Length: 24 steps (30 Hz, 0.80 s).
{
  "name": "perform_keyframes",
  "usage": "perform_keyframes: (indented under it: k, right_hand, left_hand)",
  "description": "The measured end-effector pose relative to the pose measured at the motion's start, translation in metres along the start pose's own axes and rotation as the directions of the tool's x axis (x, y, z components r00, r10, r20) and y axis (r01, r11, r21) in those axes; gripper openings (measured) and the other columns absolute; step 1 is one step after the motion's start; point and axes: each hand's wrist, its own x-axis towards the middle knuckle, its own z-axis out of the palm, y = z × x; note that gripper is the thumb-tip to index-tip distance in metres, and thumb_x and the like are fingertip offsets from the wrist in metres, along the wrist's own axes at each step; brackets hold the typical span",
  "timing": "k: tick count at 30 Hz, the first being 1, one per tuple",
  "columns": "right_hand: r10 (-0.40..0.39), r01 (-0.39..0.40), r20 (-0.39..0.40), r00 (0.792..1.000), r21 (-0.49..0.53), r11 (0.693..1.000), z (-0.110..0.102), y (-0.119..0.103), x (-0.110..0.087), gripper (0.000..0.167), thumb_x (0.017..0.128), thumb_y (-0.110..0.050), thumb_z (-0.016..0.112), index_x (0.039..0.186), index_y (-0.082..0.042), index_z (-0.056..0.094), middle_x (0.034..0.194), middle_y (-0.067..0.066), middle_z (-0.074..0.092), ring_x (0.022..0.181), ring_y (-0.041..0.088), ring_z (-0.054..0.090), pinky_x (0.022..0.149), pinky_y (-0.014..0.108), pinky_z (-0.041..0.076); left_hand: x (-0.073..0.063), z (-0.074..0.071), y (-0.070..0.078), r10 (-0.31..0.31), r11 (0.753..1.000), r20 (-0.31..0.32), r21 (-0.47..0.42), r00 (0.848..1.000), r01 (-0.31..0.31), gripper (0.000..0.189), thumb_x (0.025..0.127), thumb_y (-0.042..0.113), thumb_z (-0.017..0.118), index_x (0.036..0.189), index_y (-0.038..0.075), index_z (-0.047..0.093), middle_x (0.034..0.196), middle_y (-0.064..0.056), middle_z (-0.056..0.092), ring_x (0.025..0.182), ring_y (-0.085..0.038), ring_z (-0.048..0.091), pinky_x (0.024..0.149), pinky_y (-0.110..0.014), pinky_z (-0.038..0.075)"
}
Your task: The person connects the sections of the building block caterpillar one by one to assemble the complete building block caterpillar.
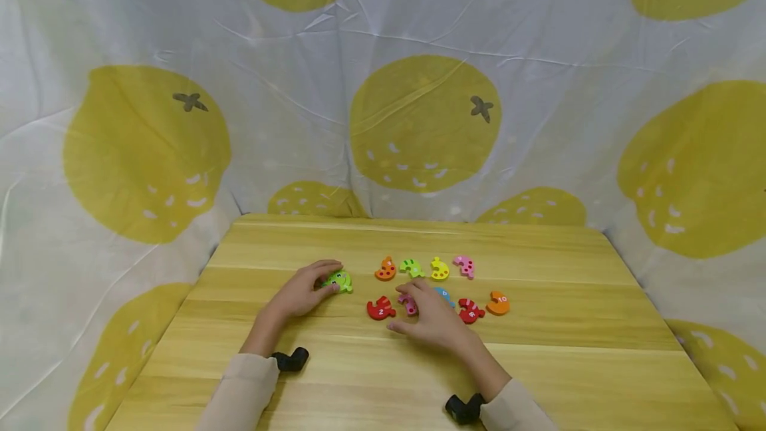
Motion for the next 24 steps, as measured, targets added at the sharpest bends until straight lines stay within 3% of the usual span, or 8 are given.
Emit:
perform_keyframes:
  k: [6, 9, 14, 18, 24]
  right_hand:
    - [0.008, -0.007, 0.033, 0.999, -0.024, 1.0, 0.014, -0.013, 0.008, 0.074, 0.085, -0.055, 0.079, 0.139, -0.009, 0.061, 0.126, -0.001, 0.061, 0.107, 0.015, 0.062, 0.094, 0.039, 0.056]
    - [0.022, -0.02, 0.028, 0.999, -0.076, 0.997, 0.018, -0.018, 0.011, 0.072, 0.084, -0.057, 0.079, 0.137, -0.011, 0.063, 0.127, 0.0, 0.063, 0.108, 0.017, 0.065, 0.095, 0.04, 0.057]
    - [0.037, -0.037, -0.001, 0.999, -0.154, 0.987, 0.026, -0.022, 0.016, 0.064, 0.084, -0.06, 0.078, 0.128, -0.014, 0.069, 0.118, 0.0, 0.066, 0.1, 0.018, 0.067, 0.085, 0.038, 0.058]
    - [0.069, -0.074, -0.037, 0.997, -0.152, 0.986, 0.03, -0.023, 0.019, 0.059, 0.084, -0.058, 0.08, 0.121, -0.014, 0.071, 0.113, 0.001, 0.067, 0.096, 0.016, 0.064, 0.081, 0.035, 0.056]
    - [0.083, -0.089, -0.046, 0.996, -0.146, 0.985, 0.033, -0.023, 0.025, 0.056, 0.082, -0.058, 0.081, 0.117, -0.014, 0.072, 0.108, 0.0, 0.066, 0.089, 0.012, 0.058, 0.073, 0.028, 0.05]
  left_hand:
    - [-0.004, 0.007, -0.002, -0.052, 0.995, -0.036, -0.087, 0.998, 0.048, 0.05, 0.1, 0.024, 0.069, 0.147, 0.01, 0.057, 0.151, -0.008, 0.057, 0.113, -0.02, 0.061, 0.098, -0.041, 0.054]
    - [-0.006, 0.01, -0.002, -0.06, 0.994, -0.059, -0.096, 0.996, 0.054, 0.048, 0.1, 0.024, 0.069, 0.145, 0.009, 0.06, 0.149, -0.009, 0.058, 0.109, -0.018, 0.06, 0.097, -0.041, 0.054]
    - [-0.008, 0.015, 0.001, -0.079, 0.991, -0.08, -0.112, 0.994, 0.069, 0.045, 0.099, 0.023, 0.07, 0.142, 0.01, 0.063, 0.145, -0.007, 0.061, 0.109, -0.017, 0.061, 0.098, -0.041, 0.054]
    - [-0.01, 0.017, 0.003, -0.102, 0.987, -0.079, -0.133, 0.992, 0.091, 0.047, 0.099, 0.024, 0.071, 0.144, 0.013, 0.061, 0.136, -0.004, 0.066, 0.108, -0.016, 0.062, 0.098, -0.041, 0.053]
    - [-0.011, 0.016, 0.006, -0.118, 0.983, -0.076, -0.149, 0.99, 0.106, 0.048, 0.1, 0.024, 0.069, 0.146, 0.014, 0.06, 0.144, -0.003, 0.063, 0.113, -0.018, 0.063, 0.099, -0.043, 0.053]
